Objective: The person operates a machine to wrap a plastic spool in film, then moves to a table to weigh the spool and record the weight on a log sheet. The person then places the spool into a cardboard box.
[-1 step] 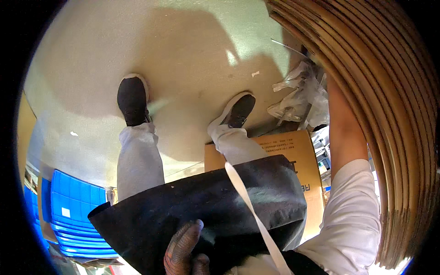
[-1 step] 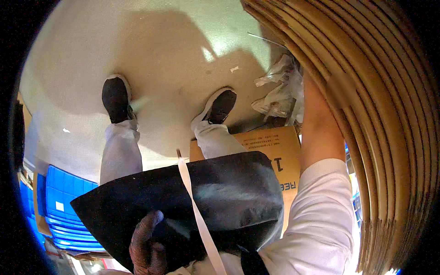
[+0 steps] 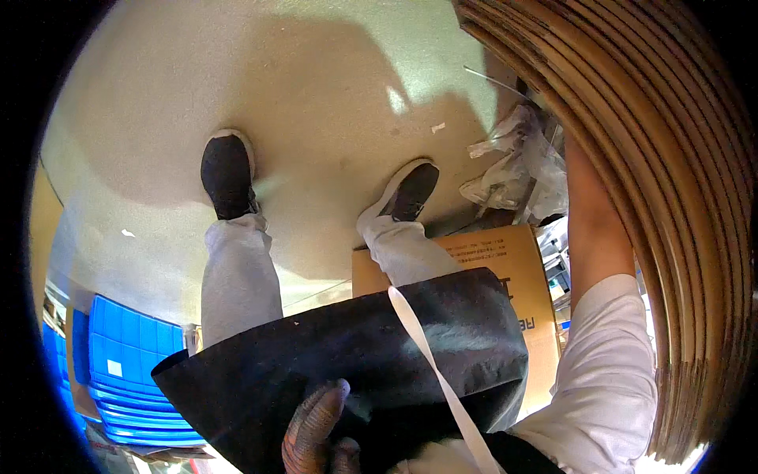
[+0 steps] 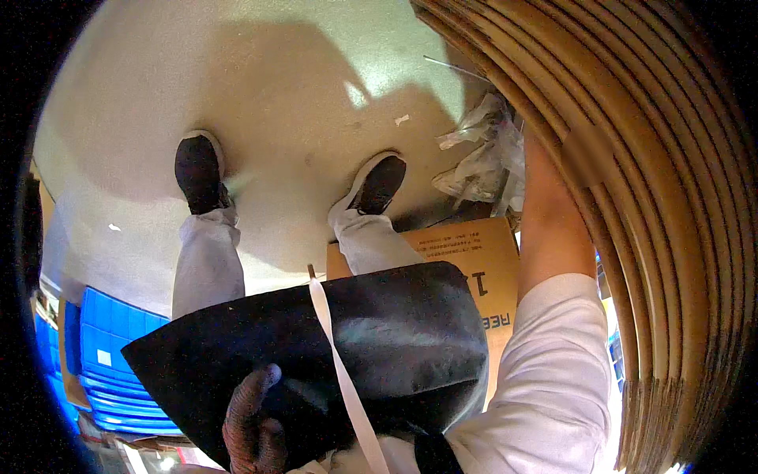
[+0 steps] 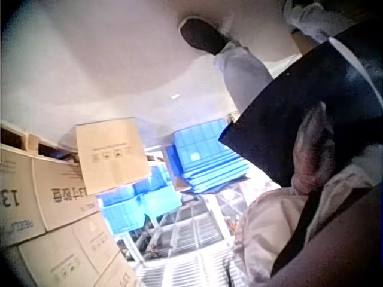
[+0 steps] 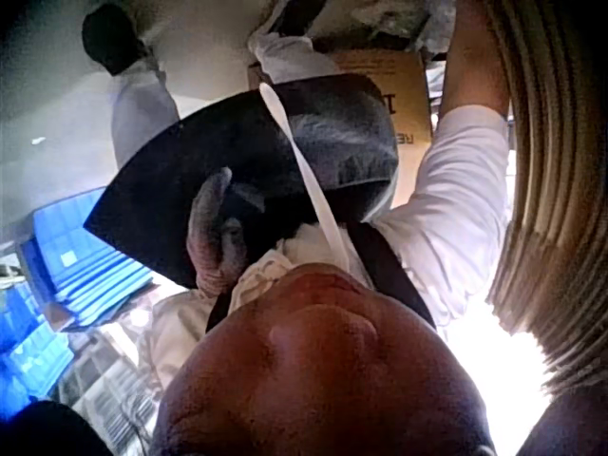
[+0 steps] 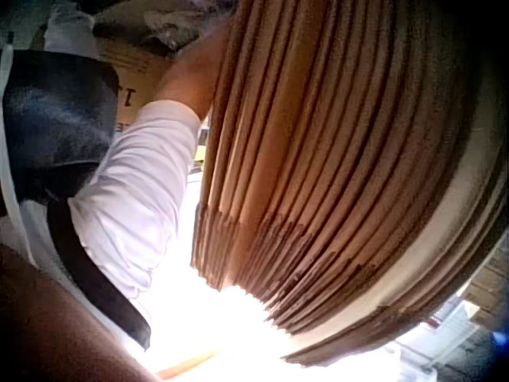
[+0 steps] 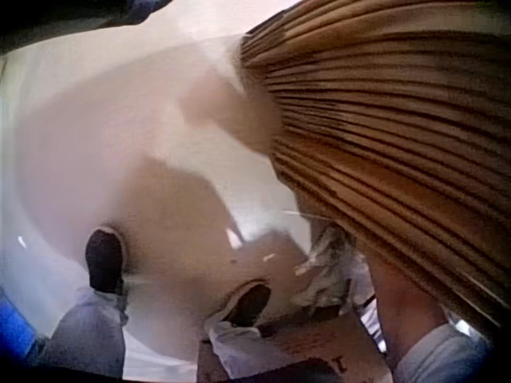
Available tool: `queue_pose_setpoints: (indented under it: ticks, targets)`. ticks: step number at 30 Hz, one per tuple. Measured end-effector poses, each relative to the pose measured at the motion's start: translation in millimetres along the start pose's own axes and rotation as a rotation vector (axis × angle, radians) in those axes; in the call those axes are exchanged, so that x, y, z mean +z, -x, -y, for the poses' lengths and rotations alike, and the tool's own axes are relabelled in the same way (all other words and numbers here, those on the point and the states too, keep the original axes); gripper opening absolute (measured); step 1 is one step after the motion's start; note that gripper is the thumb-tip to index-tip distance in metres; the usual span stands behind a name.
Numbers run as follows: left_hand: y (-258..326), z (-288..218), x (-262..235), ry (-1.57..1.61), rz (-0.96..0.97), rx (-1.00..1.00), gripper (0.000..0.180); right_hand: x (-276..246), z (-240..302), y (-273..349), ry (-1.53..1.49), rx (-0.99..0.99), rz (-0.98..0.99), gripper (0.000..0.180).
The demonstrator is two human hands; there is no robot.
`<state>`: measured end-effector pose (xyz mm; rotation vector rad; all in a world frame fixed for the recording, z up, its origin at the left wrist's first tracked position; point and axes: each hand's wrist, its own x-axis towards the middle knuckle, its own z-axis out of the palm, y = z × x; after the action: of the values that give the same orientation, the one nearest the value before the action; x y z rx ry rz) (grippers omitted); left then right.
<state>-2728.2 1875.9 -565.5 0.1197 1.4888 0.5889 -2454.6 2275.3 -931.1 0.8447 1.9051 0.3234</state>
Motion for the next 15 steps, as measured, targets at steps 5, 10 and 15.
queue_pose_setpoints:
  ticks: [5,10,15]
  targets:
    - [17.5,16.5,18.2,-0.054,-0.086,-0.114,0.045,-32.9,10.0,49.3,-0.033,-0.087,-0.037,0.021]
    - [15.6,68.3,45.2,0.105,-0.202,-0.131,0.032,-114.0,45.9,252.4,-0.39,-0.529,0.146,0.024]
    - [35.0,106.6,53.7,-0.151,-0.266,-0.03,0.032,-89.3,-11.7,375.0,-1.204,-0.12,0.21,0.027]
